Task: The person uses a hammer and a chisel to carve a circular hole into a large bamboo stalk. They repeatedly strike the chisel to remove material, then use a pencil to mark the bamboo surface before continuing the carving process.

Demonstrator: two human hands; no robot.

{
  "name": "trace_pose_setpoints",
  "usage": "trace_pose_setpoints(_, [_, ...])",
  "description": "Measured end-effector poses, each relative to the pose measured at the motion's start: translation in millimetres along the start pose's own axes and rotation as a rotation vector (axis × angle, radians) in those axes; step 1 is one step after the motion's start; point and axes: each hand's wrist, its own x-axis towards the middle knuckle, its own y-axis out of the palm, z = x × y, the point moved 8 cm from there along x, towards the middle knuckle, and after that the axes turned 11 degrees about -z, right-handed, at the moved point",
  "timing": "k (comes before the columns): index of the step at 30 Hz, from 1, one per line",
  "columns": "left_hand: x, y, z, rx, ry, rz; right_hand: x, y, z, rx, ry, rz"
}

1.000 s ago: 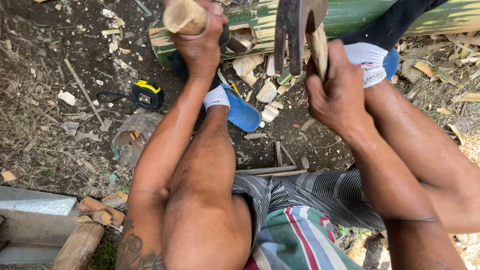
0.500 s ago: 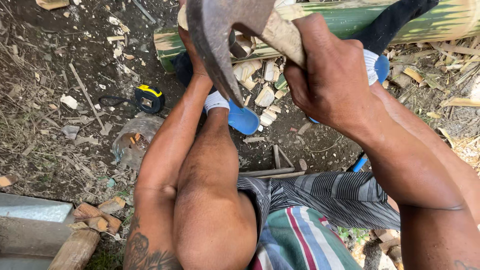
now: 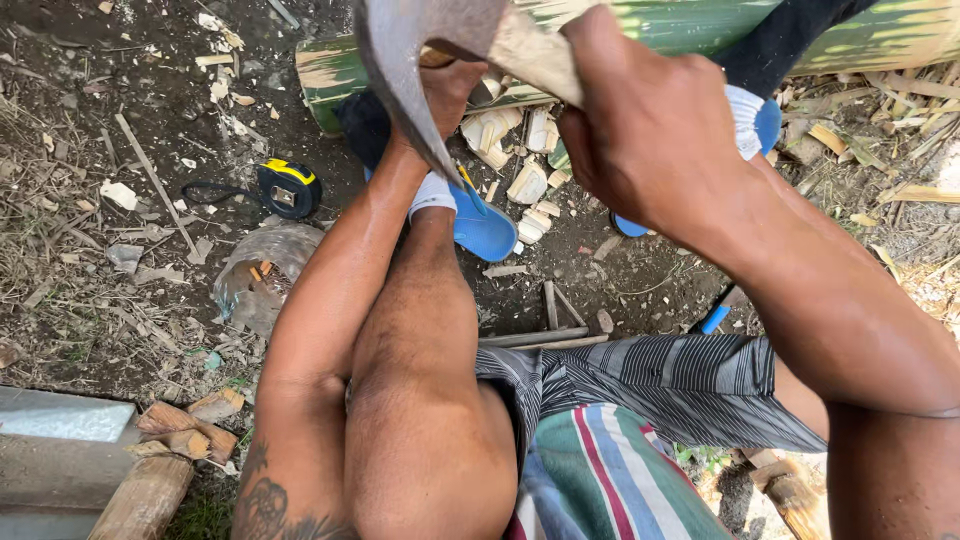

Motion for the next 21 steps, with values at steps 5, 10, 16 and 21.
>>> trace_pose_setpoints(5, [5, 18, -34, -0.029, 0.024, 0.087, 6, 7, 1, -0.14, 0.047, 0.192])
trace_pose_setpoints(10, [-10, 26, -6, -0.621, -0.392, 0.015, -16, -51, 23, 0.102, -0.01, -0.122])
trace_pose_setpoints(16, [-15, 26, -1, 0.291, 0.221, 0.162, -13, 13, 4, -0.065, 0.104, 0.072])
trace_pose_setpoints(21, [-19, 21, -7, 0.053, 0.144, 0.057, -39, -11, -3, -0.031, 0.084, -0.001])
